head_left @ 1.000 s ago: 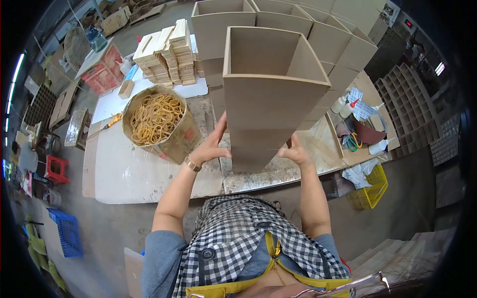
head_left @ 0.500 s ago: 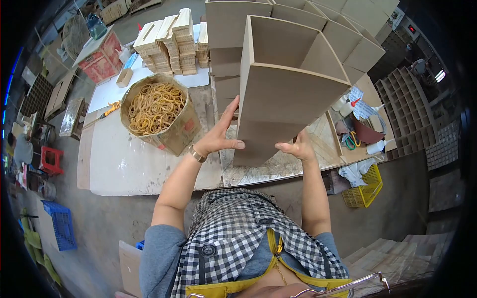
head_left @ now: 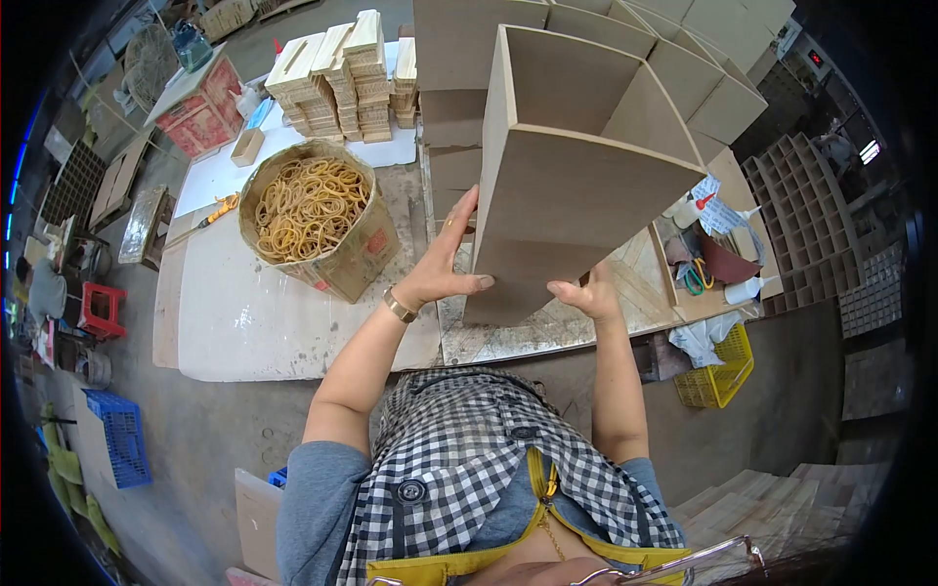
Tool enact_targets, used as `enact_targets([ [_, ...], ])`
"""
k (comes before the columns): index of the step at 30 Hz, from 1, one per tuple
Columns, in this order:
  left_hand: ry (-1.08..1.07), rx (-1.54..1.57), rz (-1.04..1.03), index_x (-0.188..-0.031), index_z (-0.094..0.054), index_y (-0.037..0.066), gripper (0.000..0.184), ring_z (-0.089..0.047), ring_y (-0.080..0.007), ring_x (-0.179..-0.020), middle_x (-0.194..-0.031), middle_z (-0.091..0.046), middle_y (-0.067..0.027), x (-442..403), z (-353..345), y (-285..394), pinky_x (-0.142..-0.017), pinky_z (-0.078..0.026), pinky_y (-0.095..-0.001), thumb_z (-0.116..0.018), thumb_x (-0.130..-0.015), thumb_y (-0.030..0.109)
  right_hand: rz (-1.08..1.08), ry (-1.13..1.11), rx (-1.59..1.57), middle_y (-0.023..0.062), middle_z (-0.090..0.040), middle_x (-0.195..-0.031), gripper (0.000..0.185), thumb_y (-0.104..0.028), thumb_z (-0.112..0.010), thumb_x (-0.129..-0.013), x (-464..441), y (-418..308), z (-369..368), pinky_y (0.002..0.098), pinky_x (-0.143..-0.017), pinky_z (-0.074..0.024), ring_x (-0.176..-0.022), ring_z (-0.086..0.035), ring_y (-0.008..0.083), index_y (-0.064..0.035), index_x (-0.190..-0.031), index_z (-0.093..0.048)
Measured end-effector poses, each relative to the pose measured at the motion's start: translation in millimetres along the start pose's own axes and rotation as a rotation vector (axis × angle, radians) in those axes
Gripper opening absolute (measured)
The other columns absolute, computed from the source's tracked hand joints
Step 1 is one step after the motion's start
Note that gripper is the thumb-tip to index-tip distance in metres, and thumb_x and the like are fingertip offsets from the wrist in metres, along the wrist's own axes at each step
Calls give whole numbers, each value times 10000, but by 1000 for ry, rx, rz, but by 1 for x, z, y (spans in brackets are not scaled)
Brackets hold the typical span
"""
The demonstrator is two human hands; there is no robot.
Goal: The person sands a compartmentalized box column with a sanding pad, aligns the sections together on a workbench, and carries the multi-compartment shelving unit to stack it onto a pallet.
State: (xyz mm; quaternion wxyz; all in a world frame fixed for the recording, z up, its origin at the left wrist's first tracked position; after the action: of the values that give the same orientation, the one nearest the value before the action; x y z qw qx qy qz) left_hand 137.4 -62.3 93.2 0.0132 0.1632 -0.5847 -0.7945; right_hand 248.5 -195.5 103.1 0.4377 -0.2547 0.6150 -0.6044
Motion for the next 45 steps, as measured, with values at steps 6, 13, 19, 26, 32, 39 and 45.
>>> enact_targets([
  [6, 0, -18, -12, -1358, -69, 107, 1045, -149, -273, -1277, -1388, -115, -151, -2, 1, 0, -981, -245, -375, -686, -538, 306, -65, -107, 120, 95, -372, -1228, 987, -200, -796, -473, -2, 1, 4, 352, -965, -254, -1151, -346, 237, -37, -1277, -246],
  [13, 11, -50, -56, -1357, -88, 109, 1040, -158, -275, -1273, -1386, -121, -148, -3, 3, 6, -965, -269, -378, -692, -536, 317, -49, -34, 49, 91, -385, -1206, 1008, -166, -802, -443, -3, 1, 8, 354, -967, -250, -1148, -352, 238, -45, -1276, -247],
  [19, -9, -66, -42, -1358, -83, 113, 1050, -140, -281, -1280, -1391, -109, -151, -3, 1, -1, -974, -258, -397, -692, -545, 380, -84, -40, 53, 94, -383, -1207, 1017, -184, -807, -450, -3, -1, 5, 352, -968, -255, -1151, -349, 237, -34, -1278, -238],
  [26, -57, 78, 27, -1353, 20, 123, 1197, -72, -271, -1296, -1405, -41, -142, 5, -3, -7, -1007, -204, -410, -737, -504, 494, 63, -37, -94, 128, -327, -1286, 1094, -331, -821, -454, 8, 6, 8, 352, -991, -226, -1208, -292, 258, -11, -1300, -207],
  [32, -192, -31, 69, -1345, 76, 130, 1271, -22, -264, -1298, -1407, 26, -131, 11, -20, -46, -1025, -168, -409, -786, -459, 426, -289, -182, 260, 154, -304, -1306, 1042, -258, -820, -462, 23, 64, -2, 353, -1009, -196, -1235, -251, 271, -2, -1288, -239],
  [39, -237, -122, 65, -1341, 90, 130, 1270, -22, -268, -1296, -1404, 33, -141, 14, -23, -55, -1020, -189, -406, -788, -471, 419, -352, -104, 270, 179, -329, -1287, 985, -238, -815, -471, 29, 70, -16, 368, -1003, -217, -1241, -233, 286, 10, -1265, -288],
  [45, -238, -62, 40, -1340, 94, 129, 1252, -57, -268, -1291, -1402, 27, -138, 13, -24, -60, -996, -246, -414, -785, -494, 412, -437, -116, 221, 200, -359, -1258, 969, -221, -821, -472, 28, 76, -12, 372, -994, -238, -1220, -271, 301, 40, -1246, -301],
])
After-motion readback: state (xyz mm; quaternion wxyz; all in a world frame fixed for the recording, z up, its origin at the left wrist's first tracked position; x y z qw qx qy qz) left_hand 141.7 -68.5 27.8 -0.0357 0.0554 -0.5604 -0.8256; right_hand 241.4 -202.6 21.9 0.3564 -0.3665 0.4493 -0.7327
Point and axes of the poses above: each hand's wrist, its own x-axis away from the middle knuckle, its own z-axis out of the back of the hand, y = z × x, the point moved 10 cm from there along -x, towards the middle knuckle
